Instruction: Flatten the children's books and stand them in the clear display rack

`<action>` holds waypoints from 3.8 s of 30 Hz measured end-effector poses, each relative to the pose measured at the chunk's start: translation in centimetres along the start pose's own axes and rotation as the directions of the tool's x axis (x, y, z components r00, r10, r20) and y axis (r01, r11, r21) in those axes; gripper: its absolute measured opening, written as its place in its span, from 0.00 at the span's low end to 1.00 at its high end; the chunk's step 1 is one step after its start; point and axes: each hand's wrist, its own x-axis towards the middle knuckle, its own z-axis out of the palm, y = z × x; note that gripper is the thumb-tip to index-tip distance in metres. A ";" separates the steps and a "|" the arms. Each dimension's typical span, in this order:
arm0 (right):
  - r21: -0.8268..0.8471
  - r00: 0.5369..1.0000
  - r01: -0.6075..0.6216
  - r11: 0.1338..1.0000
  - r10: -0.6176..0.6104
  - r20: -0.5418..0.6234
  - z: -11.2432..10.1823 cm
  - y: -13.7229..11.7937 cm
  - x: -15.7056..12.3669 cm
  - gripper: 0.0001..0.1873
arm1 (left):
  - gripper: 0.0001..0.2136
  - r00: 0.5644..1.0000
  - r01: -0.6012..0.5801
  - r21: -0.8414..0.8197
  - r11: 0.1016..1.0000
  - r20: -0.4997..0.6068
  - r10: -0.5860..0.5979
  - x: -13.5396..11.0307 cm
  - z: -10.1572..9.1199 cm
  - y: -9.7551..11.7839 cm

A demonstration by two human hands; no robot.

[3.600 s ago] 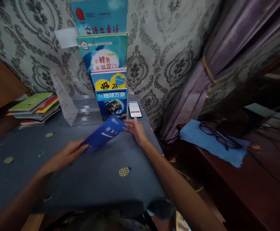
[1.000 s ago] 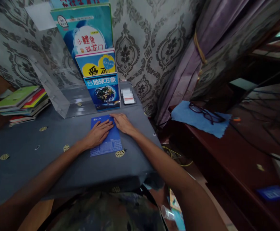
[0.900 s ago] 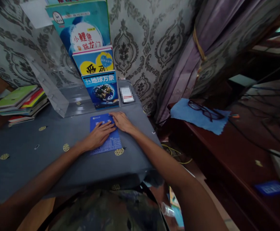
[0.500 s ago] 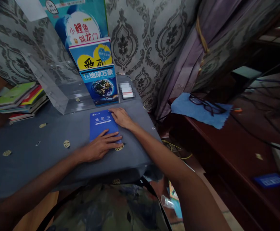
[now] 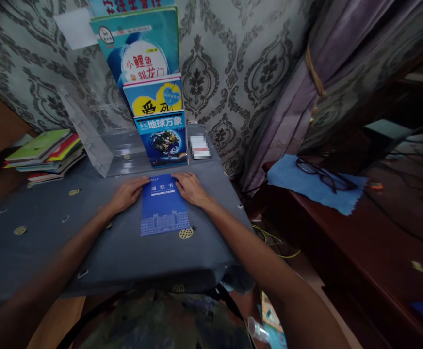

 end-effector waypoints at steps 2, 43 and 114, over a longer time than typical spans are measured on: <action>-0.019 1.000 0.008 1.000 -0.008 -0.002 0.0 -0.1 0.0 0.22 | 0.19 0.999 0.030 0.000 1.000 -0.030 -0.030 -0.1 -0.2 -1.1; 0.012 0.879 0.418 0.908 -0.408 0.248 1.7 -11.3 -10.1 0.24 | 0.26 0.992 0.055 -0.078 0.995 -0.113 -0.064 -0.5 0.6 -1.9; 0.386 0.735 0.151 0.910 0.158 -0.659 -6.6 -1.5 5.9 0.11 | 0.13 0.820 -0.103 -0.583 0.806 -0.508 -0.262 9.6 -5.8 3.9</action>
